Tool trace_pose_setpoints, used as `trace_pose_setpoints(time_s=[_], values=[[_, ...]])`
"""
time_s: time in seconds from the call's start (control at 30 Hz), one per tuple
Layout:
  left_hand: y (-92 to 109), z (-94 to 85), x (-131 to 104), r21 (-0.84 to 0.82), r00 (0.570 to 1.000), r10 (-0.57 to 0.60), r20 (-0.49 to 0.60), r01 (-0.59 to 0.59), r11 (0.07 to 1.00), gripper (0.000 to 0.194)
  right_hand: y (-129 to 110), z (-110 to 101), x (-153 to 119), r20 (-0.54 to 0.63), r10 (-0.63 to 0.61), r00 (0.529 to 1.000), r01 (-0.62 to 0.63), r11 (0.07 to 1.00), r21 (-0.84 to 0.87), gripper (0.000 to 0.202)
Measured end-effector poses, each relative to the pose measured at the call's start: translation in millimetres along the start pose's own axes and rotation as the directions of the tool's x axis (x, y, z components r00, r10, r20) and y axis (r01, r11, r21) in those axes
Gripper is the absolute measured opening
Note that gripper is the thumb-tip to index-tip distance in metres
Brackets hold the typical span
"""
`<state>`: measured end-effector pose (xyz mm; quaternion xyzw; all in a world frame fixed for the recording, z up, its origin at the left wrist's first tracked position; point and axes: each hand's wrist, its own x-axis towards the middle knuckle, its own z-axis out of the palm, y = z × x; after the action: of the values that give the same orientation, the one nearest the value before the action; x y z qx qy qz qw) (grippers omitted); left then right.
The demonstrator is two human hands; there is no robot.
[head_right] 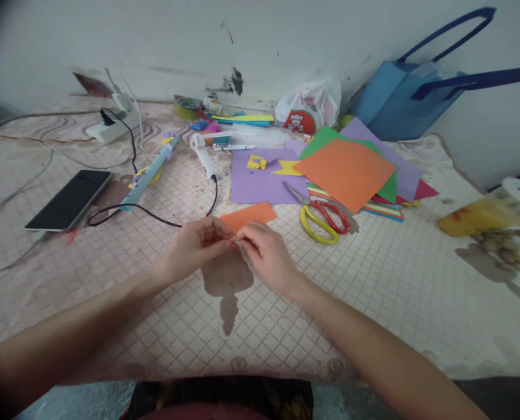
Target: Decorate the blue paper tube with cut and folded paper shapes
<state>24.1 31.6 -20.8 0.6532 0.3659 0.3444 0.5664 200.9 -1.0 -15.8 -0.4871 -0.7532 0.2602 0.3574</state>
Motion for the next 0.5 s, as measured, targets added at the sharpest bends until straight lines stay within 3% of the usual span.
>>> trace_pose_setpoints(time_s=[0.17,0.3,0.5], values=[[-1.3,-1.4,1.4,0.000,1.000,-0.004,-0.014,0.004,1.000,0.013,3.2,-6.5,1.3,0.043,0.174,0.984,-0.179,0.972,0.155,0.021],[-1.3,-1.1,0.8,0.013,1.000,0.011,-0.002,-0.011,1.000,0.013,0.4,-8.8,1.7,-0.011,0.117,0.993,-0.116,0.991,0.062,0.009],[1.9,0.4,-0.3,-0.026,1.000,-0.008,0.013,0.008,1.000,0.015,-1.5,-7.4,1.7,0.087,0.043,0.995,-0.045,0.999,0.024,0.011]])
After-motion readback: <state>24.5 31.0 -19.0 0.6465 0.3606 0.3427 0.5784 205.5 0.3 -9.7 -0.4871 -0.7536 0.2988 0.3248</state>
